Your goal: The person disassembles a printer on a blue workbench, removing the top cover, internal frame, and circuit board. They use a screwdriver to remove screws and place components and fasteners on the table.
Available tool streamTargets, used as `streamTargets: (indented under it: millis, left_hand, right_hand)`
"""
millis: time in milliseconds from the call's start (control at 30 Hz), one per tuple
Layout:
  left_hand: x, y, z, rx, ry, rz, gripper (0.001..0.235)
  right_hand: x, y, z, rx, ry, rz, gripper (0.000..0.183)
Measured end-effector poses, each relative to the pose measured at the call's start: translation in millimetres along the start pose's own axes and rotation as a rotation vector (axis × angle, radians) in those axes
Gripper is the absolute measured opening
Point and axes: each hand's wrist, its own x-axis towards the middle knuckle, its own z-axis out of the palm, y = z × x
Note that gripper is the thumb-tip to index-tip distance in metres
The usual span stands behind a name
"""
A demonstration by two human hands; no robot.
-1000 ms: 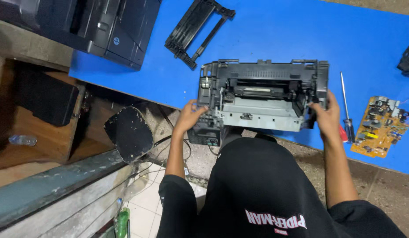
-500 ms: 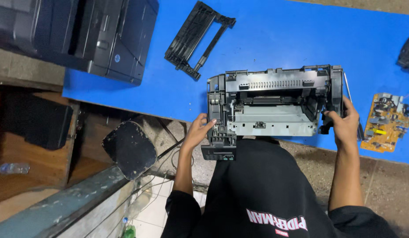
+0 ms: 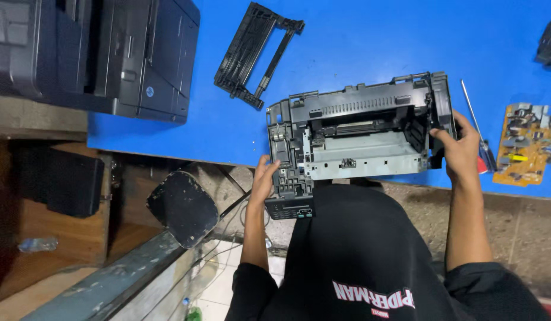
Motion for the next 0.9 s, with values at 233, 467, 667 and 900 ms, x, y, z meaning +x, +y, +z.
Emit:
streamTargets:
  millis: [233, 467, 667, 900]
  left_hand:
    - [0.8, -19.8, -3.2, -0.061, 0.101, -0.050, 0.026]
    - [6.7, -2.0, 17.9, -0.144, 0.127, -0.090, 0.027]
    - [14.1, 12.0, 20.0, -0.140, 0.084, -0.056, 0.025]
    - [16.1, 12.8, 34.4, -0.112, 0.064, -0.011, 0.022]
  right_hand:
    - [20.8, -10.0, -3.0, 0.040, -0.008, 0.060, 0.053]
    - [33.5, -12.3, -11.2, 0.069, -0.035, 0.090, 0.053]
    - [44.0, -3.8, -7.4, 0.086, -0.068, 0.134, 0.048]
    - [63.4, 6.9, -10.3, 0.096, -0.070, 0.126, 0.051]
